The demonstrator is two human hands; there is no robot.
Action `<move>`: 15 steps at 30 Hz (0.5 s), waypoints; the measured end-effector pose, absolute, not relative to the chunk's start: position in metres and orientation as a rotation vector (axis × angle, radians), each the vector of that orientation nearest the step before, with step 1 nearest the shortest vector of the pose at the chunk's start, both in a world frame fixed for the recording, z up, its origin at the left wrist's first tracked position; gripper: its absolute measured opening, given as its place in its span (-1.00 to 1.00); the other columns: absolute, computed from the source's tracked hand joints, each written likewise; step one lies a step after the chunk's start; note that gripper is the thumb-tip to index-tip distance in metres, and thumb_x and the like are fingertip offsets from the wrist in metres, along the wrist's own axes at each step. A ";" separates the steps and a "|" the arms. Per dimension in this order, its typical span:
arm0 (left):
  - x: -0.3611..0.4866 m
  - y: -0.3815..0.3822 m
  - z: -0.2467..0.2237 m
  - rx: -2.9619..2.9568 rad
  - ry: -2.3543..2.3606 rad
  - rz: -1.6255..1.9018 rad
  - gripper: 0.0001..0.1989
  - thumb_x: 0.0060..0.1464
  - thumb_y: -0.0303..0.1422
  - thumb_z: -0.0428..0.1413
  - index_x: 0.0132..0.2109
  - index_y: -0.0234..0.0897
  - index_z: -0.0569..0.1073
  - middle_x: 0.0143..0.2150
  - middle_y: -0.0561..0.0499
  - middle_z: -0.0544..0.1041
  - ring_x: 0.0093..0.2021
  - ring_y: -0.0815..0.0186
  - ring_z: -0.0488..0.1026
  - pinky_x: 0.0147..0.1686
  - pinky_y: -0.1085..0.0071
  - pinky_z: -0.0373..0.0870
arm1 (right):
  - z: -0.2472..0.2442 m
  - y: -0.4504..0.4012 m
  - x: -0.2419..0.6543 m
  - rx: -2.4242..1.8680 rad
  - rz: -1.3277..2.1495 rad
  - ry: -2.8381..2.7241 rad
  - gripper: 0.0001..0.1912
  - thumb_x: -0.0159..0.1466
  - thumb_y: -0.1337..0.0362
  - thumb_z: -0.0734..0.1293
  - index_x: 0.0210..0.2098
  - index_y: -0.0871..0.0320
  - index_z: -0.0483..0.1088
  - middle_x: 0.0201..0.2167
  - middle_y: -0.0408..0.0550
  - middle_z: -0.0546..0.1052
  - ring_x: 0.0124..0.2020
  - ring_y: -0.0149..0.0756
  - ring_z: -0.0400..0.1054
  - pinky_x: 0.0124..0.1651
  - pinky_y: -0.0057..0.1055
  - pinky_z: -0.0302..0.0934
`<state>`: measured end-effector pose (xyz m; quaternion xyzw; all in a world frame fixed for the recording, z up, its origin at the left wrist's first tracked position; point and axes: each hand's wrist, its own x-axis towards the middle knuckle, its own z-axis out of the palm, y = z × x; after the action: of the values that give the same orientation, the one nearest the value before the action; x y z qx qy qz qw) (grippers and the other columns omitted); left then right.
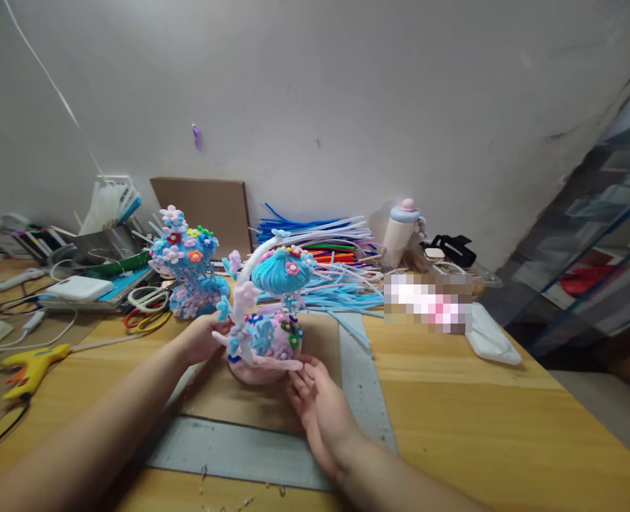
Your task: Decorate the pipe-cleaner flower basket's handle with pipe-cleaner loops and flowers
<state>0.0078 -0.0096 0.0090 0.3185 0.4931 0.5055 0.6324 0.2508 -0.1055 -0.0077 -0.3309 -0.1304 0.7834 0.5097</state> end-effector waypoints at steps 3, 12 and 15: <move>0.005 -0.028 0.005 0.676 1.136 1.224 -0.68 -0.39 -0.55 0.03 -0.33 -0.24 0.38 -0.36 -0.03 0.53 -0.25 0.20 0.50 -0.17 0.31 0.45 | -0.009 -0.100 0.252 -0.788 1.869 -0.308 -0.82 0.17 0.18 0.32 -0.23 0.04 0.38 -0.05 -0.11 0.53 0.06 -0.26 0.34 0.04 -0.33 0.21; 0.029 -0.105 0.019 0.524 1.149 1.190 -0.57 -0.34 -0.54 0.09 -0.20 -0.20 0.33 -0.18 -0.06 0.50 -0.07 0.19 0.47 0.07 0.22 0.33 | -0.019 -0.049 0.255 -0.853 1.735 -0.394 -0.89 0.23 0.23 0.25 -0.33 0.03 0.43 -0.31 -0.20 0.58 -0.19 -0.37 0.45 -0.05 -0.47 0.27; 0.043 -0.127 0.018 0.541 1.160 1.162 -0.58 -0.35 -0.52 0.05 -0.21 -0.17 0.36 -0.13 -0.04 0.47 0.05 0.17 0.39 0.14 0.20 0.25 | -0.021 -0.025 0.254 -0.842 1.745 -0.442 -0.90 0.23 0.19 0.27 -0.31 0.03 0.40 -0.42 -0.21 0.56 -0.31 -0.34 0.45 -0.12 -0.44 0.30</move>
<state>0.0426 -0.1269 0.0181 0.2381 0.5105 0.5114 0.6490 0.2542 -0.0251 -0.0207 -0.3550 -0.1865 0.7358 0.5458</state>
